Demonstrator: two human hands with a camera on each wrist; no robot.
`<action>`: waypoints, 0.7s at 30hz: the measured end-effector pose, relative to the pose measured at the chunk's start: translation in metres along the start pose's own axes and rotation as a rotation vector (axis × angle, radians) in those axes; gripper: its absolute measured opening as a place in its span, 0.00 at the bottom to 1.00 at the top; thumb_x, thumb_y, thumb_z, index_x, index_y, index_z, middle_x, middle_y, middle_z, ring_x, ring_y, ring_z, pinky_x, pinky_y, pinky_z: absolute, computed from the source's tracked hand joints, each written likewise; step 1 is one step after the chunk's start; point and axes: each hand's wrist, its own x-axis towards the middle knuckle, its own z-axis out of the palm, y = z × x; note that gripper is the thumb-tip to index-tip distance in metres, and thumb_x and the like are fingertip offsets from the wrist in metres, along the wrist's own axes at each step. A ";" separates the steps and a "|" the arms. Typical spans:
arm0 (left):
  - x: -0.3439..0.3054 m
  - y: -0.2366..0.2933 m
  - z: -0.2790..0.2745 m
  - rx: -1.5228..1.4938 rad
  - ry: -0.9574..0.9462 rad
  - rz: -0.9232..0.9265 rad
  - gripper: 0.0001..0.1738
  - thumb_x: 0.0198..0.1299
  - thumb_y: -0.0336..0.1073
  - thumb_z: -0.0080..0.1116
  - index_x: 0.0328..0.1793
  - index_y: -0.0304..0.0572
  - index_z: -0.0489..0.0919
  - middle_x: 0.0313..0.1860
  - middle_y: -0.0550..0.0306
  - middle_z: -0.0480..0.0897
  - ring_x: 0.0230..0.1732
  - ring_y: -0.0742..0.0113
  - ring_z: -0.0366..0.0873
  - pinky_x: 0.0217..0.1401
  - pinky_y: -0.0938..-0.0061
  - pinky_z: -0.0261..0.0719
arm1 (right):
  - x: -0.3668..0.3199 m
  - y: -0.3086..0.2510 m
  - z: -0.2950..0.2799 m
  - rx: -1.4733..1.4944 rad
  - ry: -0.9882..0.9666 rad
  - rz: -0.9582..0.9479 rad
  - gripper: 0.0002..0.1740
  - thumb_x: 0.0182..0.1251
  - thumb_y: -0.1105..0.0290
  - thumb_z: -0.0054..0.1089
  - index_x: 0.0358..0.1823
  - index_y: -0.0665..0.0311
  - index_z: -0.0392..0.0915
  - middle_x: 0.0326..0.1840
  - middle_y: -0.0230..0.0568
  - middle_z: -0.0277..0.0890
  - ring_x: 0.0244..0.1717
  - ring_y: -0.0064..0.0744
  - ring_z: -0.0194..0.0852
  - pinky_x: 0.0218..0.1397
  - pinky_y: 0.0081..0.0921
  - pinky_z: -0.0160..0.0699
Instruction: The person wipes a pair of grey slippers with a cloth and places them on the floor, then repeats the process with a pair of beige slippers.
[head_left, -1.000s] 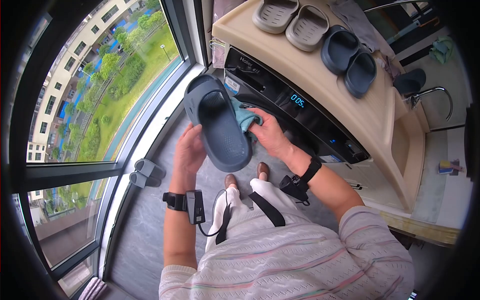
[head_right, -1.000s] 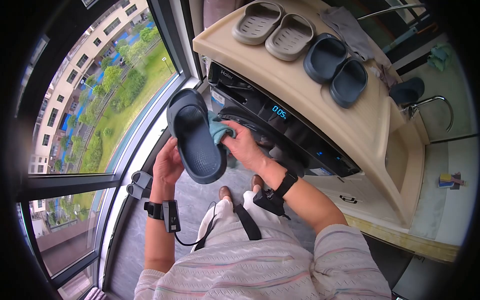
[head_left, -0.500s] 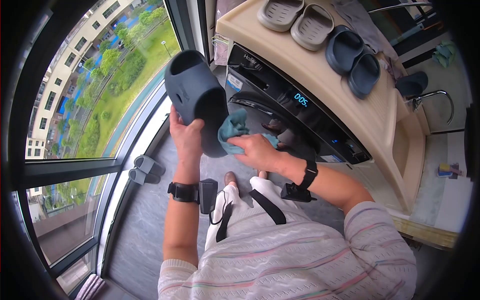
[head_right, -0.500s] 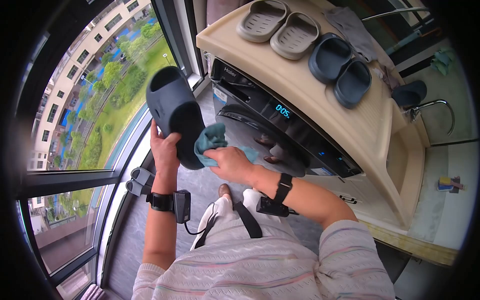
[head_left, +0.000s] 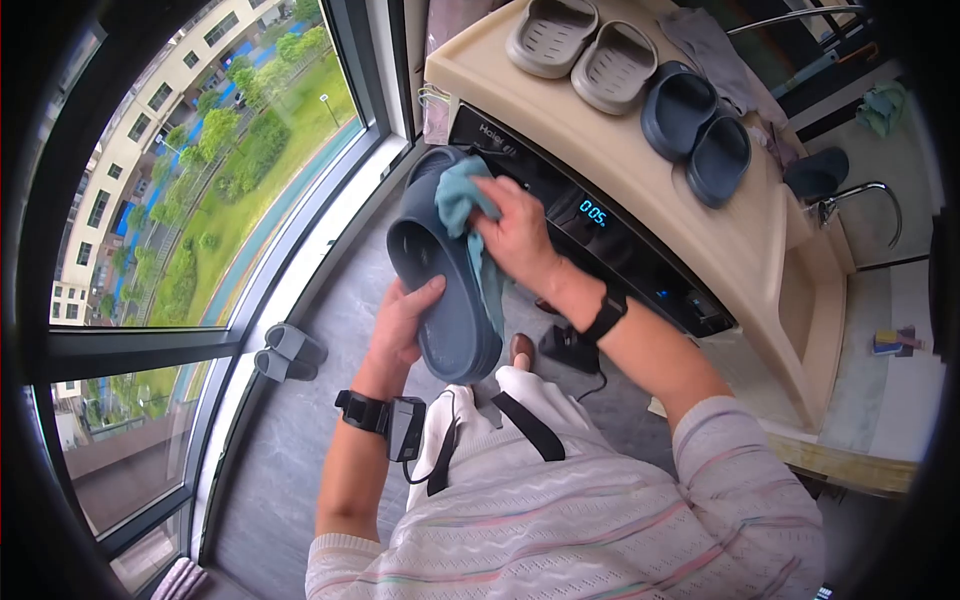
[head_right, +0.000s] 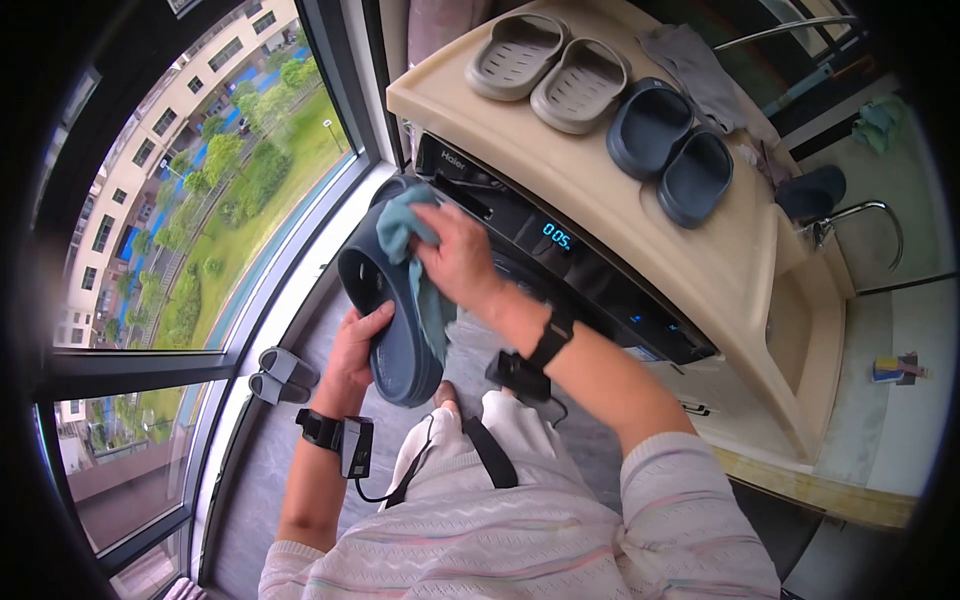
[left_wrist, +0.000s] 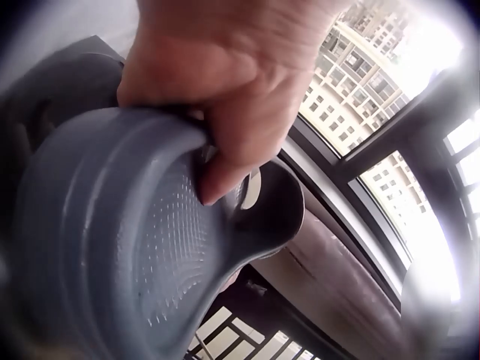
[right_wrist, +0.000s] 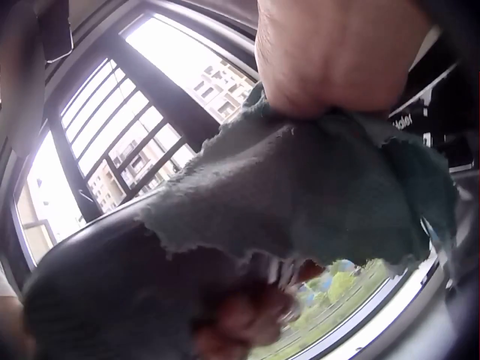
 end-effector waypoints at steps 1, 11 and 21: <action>-0.004 0.001 0.000 0.024 -0.005 -0.018 0.23 0.55 0.30 0.61 0.57 0.33 0.69 0.47 0.52 0.78 0.45 0.65 0.79 0.48 0.72 0.79 | 0.011 0.007 -0.002 -0.048 0.027 -0.015 0.18 0.52 0.76 0.61 0.46 0.63 0.76 0.32 0.48 0.73 0.33 0.45 0.75 0.37 0.32 0.73; -0.019 0.001 0.000 0.255 -0.036 0.208 0.31 0.51 0.23 0.63 0.63 0.40 0.67 0.51 0.60 0.77 0.51 0.71 0.74 0.55 0.74 0.73 | 0.054 -0.020 -0.050 0.333 -0.334 0.056 0.15 0.55 0.81 0.56 0.45 0.61 0.79 0.41 0.32 0.78 0.42 0.23 0.75 0.46 0.22 0.75; -0.018 0.005 0.013 0.418 -0.095 0.139 0.42 0.46 0.16 0.59 0.71 0.38 0.58 0.57 0.56 0.73 0.56 0.69 0.71 0.62 0.74 0.66 | 0.009 0.016 -0.045 -0.229 -0.386 -0.144 0.16 0.48 0.71 0.63 0.42 0.56 0.77 0.44 0.39 0.75 0.47 0.43 0.71 0.50 0.35 0.69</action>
